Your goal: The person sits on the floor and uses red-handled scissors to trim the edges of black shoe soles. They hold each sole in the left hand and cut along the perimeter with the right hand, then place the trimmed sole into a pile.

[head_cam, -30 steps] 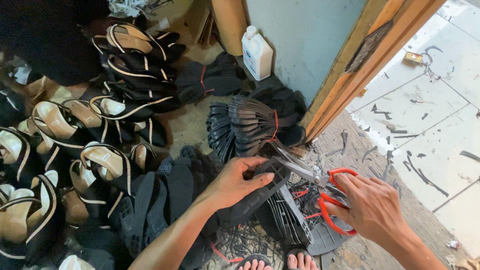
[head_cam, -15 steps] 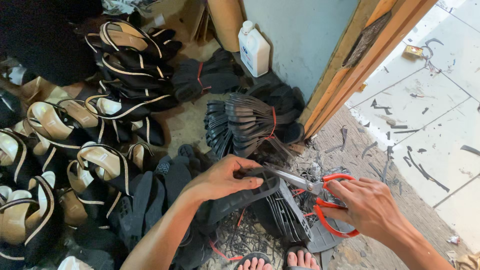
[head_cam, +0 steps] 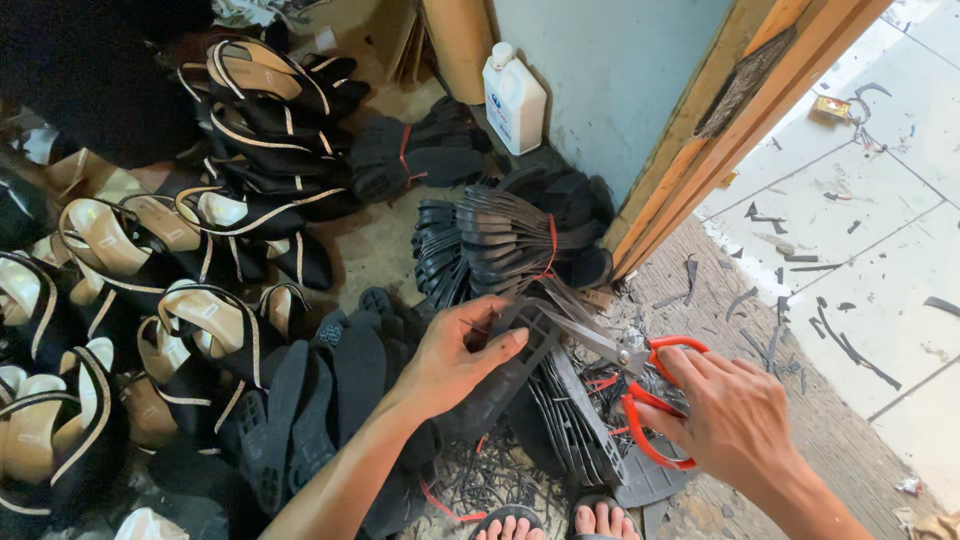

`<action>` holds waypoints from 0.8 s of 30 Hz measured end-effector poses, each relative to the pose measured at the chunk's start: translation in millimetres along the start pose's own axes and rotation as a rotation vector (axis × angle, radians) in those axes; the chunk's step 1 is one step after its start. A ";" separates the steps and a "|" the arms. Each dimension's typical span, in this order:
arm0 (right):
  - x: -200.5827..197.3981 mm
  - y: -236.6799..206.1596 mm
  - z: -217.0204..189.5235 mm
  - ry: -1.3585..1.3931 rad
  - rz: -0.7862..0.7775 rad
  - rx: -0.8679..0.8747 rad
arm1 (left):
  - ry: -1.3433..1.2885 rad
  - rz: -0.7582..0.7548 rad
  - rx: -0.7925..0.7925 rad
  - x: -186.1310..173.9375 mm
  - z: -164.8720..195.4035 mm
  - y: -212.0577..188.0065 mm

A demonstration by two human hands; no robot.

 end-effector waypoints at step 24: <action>37.1 -8.2 33.6 0.655 -0.140 0.400 | -0.443 0.004 0.192 26.4 12.0 -15.6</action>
Point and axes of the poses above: each hand's wrist, its own y-axis towards the middle knuckle, its own x-axis out of the palm, z = x × y, the point moved 9 cm from there along y, towards the middle knuckle, and after that the axes turned 10 degrees about -z, right-handed, at the moved point
